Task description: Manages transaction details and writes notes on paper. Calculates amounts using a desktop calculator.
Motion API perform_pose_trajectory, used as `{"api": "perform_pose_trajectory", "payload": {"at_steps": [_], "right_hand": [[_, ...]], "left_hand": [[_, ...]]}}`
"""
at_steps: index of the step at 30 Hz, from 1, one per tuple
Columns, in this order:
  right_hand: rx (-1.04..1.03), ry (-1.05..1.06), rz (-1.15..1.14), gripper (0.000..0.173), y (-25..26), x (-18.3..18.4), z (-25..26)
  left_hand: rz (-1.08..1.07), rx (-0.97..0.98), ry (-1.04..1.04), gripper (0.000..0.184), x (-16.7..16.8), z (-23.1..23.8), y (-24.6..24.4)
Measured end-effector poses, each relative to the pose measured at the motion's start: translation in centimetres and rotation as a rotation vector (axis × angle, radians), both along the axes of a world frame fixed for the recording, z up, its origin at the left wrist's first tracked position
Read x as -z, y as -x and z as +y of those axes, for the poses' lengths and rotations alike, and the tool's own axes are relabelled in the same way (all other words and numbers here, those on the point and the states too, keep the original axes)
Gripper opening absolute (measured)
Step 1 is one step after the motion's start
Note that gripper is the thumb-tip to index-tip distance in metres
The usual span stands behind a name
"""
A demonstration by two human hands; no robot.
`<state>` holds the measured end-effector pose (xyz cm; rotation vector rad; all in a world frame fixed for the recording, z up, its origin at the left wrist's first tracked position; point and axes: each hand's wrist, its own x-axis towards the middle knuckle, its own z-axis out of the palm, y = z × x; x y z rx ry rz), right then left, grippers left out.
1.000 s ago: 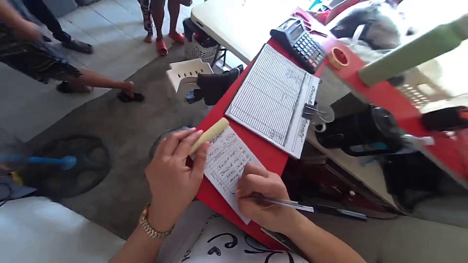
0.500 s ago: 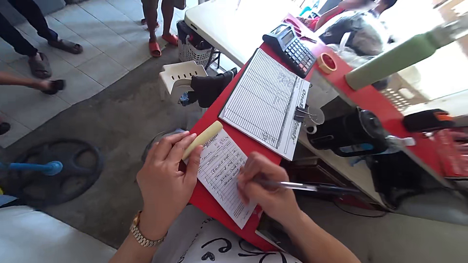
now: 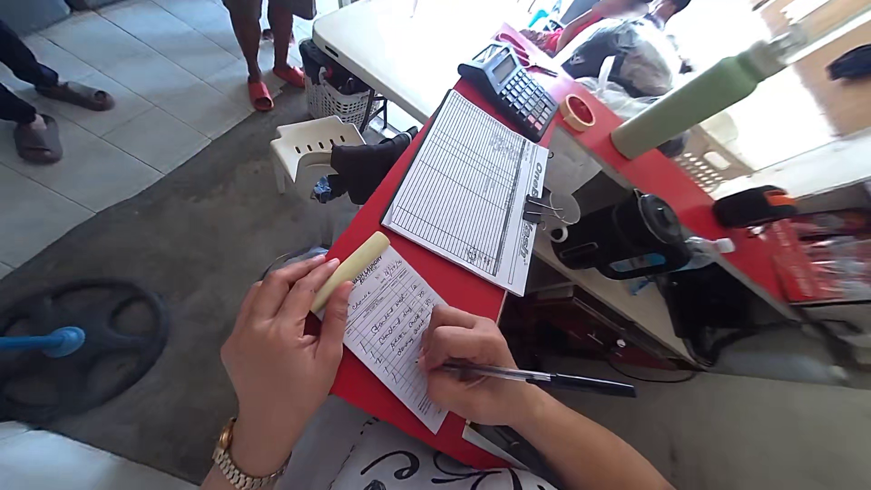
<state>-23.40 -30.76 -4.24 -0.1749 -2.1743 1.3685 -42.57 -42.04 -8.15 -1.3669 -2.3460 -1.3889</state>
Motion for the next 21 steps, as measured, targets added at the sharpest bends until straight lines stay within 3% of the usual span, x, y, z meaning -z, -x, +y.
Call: {"api": "perform_pose_trajectory", "payload": {"at_steps": [21], "right_hand": [[0.027,0.012,-0.019,0.004,0.14,0.08,0.02]], "left_hand": [[-0.007,-0.018,0.015,0.038,0.1,-0.02,-0.06]]}}
